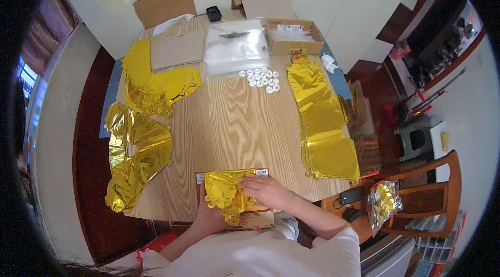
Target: Folding gold-colored foil sheets into smaller sizes and organizing them on a table for packaging.
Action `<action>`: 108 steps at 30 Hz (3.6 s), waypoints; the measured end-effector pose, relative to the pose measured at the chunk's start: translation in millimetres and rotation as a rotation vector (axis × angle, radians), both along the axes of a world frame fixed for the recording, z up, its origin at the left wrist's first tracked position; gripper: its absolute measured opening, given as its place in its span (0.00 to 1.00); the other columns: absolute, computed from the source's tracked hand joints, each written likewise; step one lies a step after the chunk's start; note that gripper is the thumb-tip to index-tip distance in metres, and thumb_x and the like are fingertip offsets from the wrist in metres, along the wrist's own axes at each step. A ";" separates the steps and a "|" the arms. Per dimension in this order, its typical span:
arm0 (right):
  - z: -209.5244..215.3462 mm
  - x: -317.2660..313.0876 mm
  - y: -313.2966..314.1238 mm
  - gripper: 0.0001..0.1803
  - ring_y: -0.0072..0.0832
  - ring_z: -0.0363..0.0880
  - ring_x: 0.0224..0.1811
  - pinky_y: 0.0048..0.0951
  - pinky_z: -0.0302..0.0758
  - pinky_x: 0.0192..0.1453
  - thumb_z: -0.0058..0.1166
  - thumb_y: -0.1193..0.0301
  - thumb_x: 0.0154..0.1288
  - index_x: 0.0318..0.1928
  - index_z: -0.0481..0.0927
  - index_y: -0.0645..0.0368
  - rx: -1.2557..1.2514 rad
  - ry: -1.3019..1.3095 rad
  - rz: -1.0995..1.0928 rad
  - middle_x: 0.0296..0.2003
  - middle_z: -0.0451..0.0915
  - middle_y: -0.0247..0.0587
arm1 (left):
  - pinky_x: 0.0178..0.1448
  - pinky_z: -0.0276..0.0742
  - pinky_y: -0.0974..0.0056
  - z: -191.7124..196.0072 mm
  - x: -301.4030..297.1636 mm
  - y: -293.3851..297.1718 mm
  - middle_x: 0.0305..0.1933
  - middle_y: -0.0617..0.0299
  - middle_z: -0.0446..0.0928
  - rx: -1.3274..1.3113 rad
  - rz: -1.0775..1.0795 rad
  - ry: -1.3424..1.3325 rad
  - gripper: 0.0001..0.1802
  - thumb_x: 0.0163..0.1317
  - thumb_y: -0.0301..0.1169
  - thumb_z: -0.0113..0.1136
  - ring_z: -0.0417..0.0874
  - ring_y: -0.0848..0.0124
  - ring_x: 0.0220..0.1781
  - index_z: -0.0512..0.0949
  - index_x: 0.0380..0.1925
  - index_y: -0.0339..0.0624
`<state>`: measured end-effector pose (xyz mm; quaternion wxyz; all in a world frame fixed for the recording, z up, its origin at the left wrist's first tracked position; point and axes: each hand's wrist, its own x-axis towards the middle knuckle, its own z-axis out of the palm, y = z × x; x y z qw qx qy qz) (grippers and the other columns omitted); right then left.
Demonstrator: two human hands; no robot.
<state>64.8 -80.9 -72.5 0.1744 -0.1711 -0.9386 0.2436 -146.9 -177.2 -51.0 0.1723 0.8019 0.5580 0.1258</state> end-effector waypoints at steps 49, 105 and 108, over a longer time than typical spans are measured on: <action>17.9 -13.2 -5.4 0.28 0.38 0.64 0.71 0.46 0.51 0.76 0.49 0.59 0.69 0.63 0.71 0.65 0.261 -0.331 -0.292 0.64 0.70 0.49 | 0.74 0.50 0.40 2.7 -29.7 34.1 0.71 0.55 0.64 0.036 -0.127 0.173 0.49 0.56 0.67 0.52 0.63 0.58 0.72 0.65 0.67 0.41; 17.5 -7.6 -25.1 0.42 0.47 0.66 0.69 0.47 0.57 0.74 0.52 0.43 0.63 0.60 0.72 0.72 0.211 -0.303 -0.331 0.62 0.72 0.58 | 0.77 0.52 0.52 8.4 -37.2 80.4 0.72 0.57 0.64 0.003 -0.379 0.089 0.32 0.65 0.42 0.54 0.61 0.63 0.74 0.64 0.67 0.42; 16.0 -7.2 -26.3 0.43 0.47 0.67 0.68 0.49 0.57 0.73 0.53 0.42 0.62 0.59 0.73 0.72 0.237 -0.306 -0.328 0.61 0.73 0.58 | 0.77 0.51 0.52 -9.0 -32.2 90.3 0.71 0.59 0.65 0.201 -0.483 0.073 0.32 0.65 0.44 0.55 0.60 0.63 0.74 0.66 0.66 0.44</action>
